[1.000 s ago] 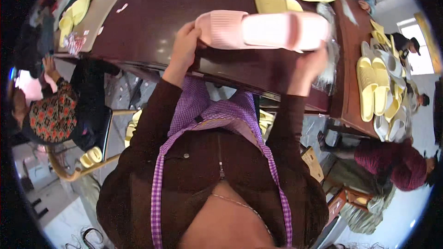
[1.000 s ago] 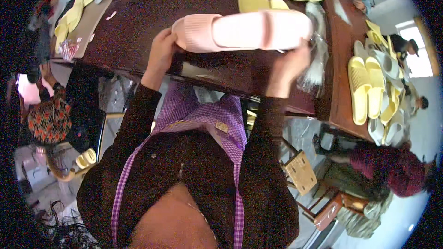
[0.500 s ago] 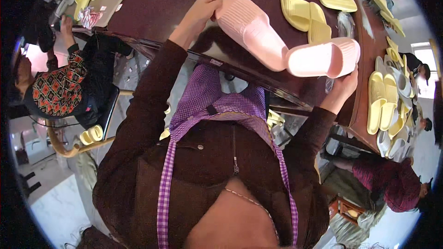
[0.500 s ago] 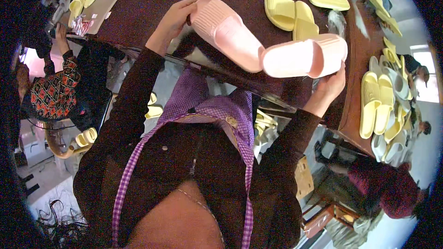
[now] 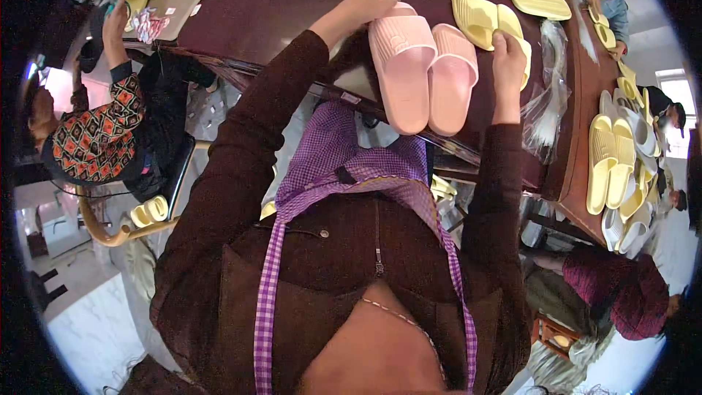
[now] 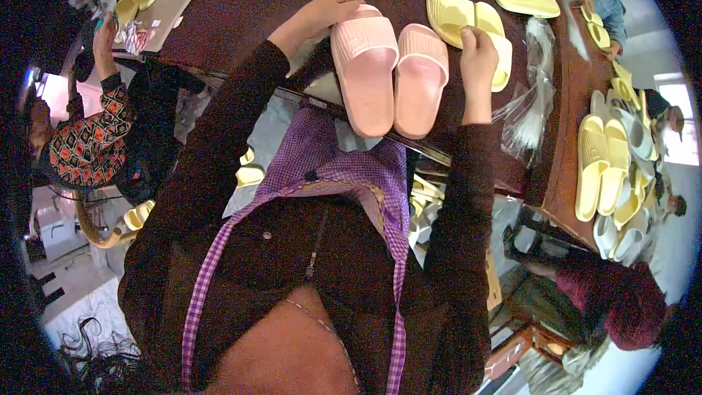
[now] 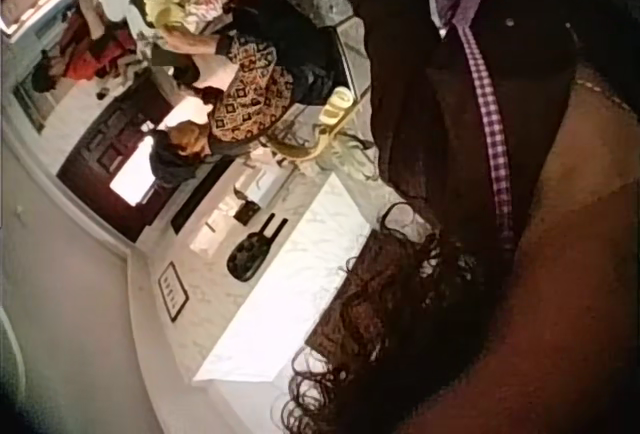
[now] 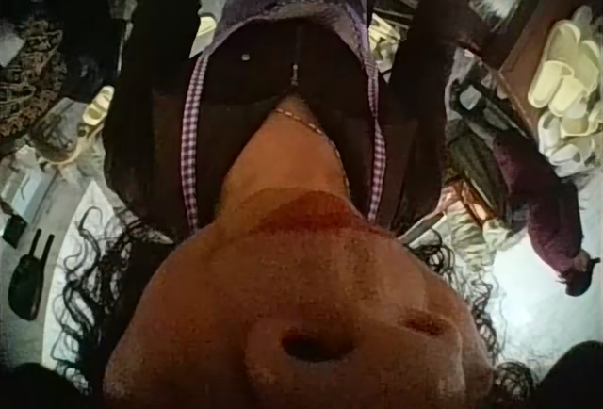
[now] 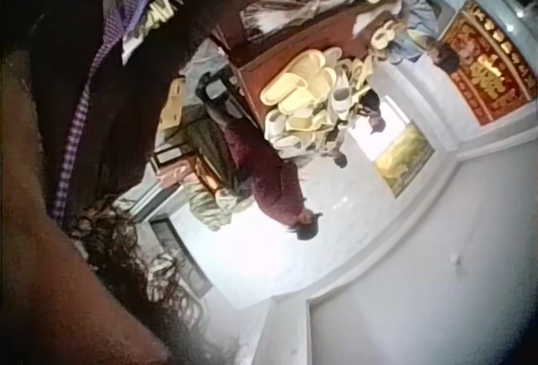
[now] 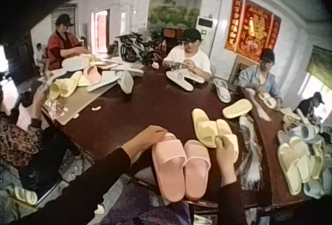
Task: The person fastens pairs of slippers together by threading plastic ties through each pair by hand and arranges slippers on the table.
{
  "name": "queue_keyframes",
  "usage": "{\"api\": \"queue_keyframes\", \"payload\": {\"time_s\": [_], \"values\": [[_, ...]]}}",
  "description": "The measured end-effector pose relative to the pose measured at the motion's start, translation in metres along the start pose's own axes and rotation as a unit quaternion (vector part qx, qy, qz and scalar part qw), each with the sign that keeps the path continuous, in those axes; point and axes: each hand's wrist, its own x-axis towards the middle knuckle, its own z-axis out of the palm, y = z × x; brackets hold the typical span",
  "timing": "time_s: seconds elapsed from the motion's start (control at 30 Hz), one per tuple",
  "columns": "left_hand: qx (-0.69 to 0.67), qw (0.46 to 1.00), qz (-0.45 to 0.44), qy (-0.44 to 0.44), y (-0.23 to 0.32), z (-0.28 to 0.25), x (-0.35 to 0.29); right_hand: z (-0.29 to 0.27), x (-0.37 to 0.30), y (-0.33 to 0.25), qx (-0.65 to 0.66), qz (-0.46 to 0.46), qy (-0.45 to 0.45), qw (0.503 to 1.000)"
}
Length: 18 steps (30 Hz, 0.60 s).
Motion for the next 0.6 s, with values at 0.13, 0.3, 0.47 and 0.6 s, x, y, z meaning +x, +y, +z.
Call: {"api": "queue_keyframes", "payload": {"time_s": [0.13,0.3,0.47,0.6], "values": [[0.019,0.999,0.024,0.041,-0.021,-0.004,-0.005,-0.003,-0.055,-0.031,-0.067,-0.036,0.024,0.997],[0.017,0.997,0.009,0.075,-0.031,0.001,-0.005,0.023,-0.089,-0.049,-0.149,-0.004,-0.101,0.984],[0.034,0.993,0.045,0.107,-0.033,0.006,-0.020,0.041,-0.080,-0.090,-0.179,0.064,-0.136,0.972],[0.026,0.990,0.071,0.117,-0.022,0.006,-0.047,0.049,-0.076,-0.067,-0.260,0.013,-0.123,0.958]]}}
